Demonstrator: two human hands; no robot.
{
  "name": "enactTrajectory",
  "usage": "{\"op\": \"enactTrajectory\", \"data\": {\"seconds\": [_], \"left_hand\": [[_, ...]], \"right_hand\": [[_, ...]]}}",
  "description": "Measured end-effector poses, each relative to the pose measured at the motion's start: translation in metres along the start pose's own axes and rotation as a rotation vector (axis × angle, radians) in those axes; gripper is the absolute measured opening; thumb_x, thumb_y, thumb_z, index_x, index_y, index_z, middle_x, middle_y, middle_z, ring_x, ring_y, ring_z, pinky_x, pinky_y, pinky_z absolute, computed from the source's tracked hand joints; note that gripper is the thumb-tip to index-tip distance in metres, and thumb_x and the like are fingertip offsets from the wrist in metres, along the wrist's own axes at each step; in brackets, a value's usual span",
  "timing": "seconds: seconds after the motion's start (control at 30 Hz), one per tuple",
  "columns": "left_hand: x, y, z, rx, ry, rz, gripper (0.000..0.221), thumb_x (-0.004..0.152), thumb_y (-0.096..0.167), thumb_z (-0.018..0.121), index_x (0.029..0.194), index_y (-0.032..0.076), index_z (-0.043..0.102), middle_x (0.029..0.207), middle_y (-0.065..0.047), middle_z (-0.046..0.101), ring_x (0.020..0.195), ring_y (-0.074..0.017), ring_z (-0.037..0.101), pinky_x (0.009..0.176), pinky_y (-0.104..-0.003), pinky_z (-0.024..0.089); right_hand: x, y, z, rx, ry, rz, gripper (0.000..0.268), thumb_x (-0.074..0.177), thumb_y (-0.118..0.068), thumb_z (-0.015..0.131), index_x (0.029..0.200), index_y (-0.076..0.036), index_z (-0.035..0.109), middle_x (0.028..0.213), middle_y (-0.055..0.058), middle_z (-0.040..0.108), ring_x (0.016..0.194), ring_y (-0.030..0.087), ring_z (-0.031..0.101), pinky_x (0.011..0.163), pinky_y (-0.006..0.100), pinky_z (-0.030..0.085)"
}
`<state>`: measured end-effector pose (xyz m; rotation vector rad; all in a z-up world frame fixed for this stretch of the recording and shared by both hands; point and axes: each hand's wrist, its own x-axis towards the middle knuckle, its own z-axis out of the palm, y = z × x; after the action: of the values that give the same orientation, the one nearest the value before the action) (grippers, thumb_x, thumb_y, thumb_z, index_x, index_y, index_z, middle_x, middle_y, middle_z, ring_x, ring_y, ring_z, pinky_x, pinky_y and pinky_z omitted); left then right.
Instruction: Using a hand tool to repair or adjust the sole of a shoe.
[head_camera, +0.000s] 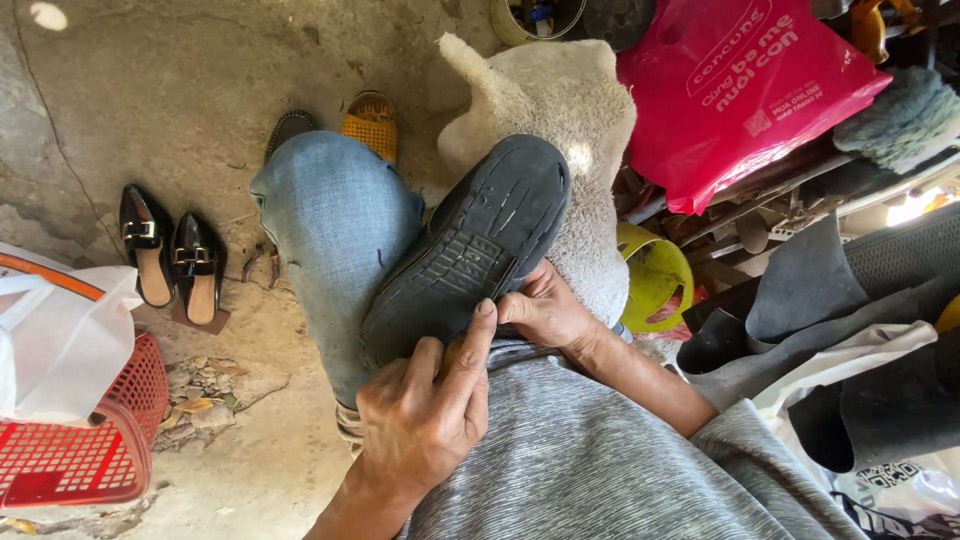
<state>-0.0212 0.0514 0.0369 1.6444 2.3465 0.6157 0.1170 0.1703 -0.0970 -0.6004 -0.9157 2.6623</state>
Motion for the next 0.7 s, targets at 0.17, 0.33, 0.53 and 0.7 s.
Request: {"op": "enactTrajectory", "data": {"seconds": [0.17,0.33,0.53,0.7], "left_hand": [[0.006,-0.006,-0.001,-0.011,0.007,0.043,0.038,0.103,0.016,0.063,0.141,0.012,0.065,0.074,-0.001,0.049,0.048,-0.015,0.042,0.044,-0.031,0.043],[0.01,-0.007,0.001,-0.01,0.031,0.077,0.035,0.105,0.017,0.062,0.139,0.011,0.066,0.072,-0.001,0.047,0.047,-0.0153,0.04,0.044,-0.032,0.04],[0.028,-0.006,0.015,-0.016,0.038,0.066,0.04,0.106,0.016,0.067,0.145,0.014,0.061,0.073,0.001,0.054,0.046,-0.0082,0.041,0.038,-0.027,0.035],[0.067,-0.001,0.012,-0.058,0.047,0.134,0.041,0.098,0.009,0.062,0.138,0.014,0.07,0.073,-0.001,0.058,0.044,-0.0101,0.044,0.041,-0.027,0.042]], "right_hand": [[0.0,0.002,-0.003,0.001,-0.009,0.011,0.039,0.097,-0.028,0.08,0.127,-0.005,0.071,0.13,0.011,0.071,0.12,0.024,0.069,0.107,0.043,0.058],[0.0,0.005,-0.003,0.039,-0.004,0.01,0.042,0.097,-0.029,0.081,0.128,-0.003,0.07,0.131,0.012,0.07,0.121,0.026,0.068,0.108,0.044,0.057],[0.0,-0.002,0.004,-0.039,0.032,0.106,0.035,0.096,-0.034,0.078,0.112,-0.003,0.074,0.112,0.006,0.076,0.098,0.017,0.072,0.092,0.034,0.062],[0.005,-0.01,-0.002,-0.078,-0.037,0.096,0.033,0.096,-0.033,0.079,0.112,-0.005,0.074,0.112,0.004,0.076,0.102,0.016,0.071,0.095,0.034,0.06]]}}
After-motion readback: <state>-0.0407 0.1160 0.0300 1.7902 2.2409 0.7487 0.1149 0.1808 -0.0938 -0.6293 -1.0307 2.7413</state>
